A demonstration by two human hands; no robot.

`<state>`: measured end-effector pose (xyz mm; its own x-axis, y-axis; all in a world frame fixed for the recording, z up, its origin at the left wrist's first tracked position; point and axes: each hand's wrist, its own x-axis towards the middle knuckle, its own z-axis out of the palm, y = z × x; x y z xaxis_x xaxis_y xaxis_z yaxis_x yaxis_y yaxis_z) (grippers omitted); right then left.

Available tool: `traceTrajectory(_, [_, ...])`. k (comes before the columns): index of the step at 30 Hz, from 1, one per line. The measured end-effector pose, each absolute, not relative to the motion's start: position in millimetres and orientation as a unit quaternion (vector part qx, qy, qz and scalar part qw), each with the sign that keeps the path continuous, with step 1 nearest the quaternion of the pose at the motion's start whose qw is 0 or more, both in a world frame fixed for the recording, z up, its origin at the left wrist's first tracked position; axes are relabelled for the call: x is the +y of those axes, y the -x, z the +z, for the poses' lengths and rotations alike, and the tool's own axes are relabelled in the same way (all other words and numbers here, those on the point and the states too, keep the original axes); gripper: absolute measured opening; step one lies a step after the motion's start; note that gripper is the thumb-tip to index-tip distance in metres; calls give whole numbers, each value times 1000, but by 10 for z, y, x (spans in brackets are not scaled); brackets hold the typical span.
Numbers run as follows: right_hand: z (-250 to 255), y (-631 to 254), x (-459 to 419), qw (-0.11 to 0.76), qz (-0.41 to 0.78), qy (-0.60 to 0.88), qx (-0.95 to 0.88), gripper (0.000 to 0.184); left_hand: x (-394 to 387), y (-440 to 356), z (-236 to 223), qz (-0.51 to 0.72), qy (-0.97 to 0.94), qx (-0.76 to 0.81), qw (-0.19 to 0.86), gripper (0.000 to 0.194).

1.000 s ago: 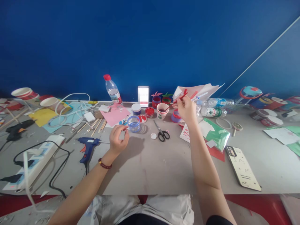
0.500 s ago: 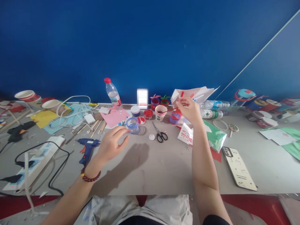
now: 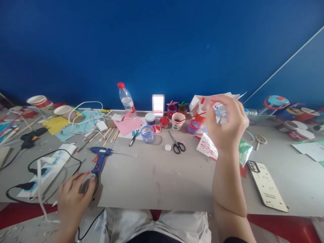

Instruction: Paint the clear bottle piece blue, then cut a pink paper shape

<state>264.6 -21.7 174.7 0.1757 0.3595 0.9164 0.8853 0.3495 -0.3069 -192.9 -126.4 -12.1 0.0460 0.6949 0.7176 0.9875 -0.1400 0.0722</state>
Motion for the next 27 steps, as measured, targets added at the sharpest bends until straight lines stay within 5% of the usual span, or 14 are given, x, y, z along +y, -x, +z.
traceTrajectory(14, [1505, -2254, -190, 484, -88, 461, -738, 13, -1118, 1794, -117, -270, 716, -594, 249, 37])
traceTrajectory(21, [1288, -2099, -81, 431, -9, 438, -789, 12, -1102, 1788, -107, -227, 728, -573, 302, 30])
traceTrajectory(27, [978, -1899, 42, 355, 109, 489, -789, 33, -1053, 1766, 0, -148, 733, -607, 267, 26])
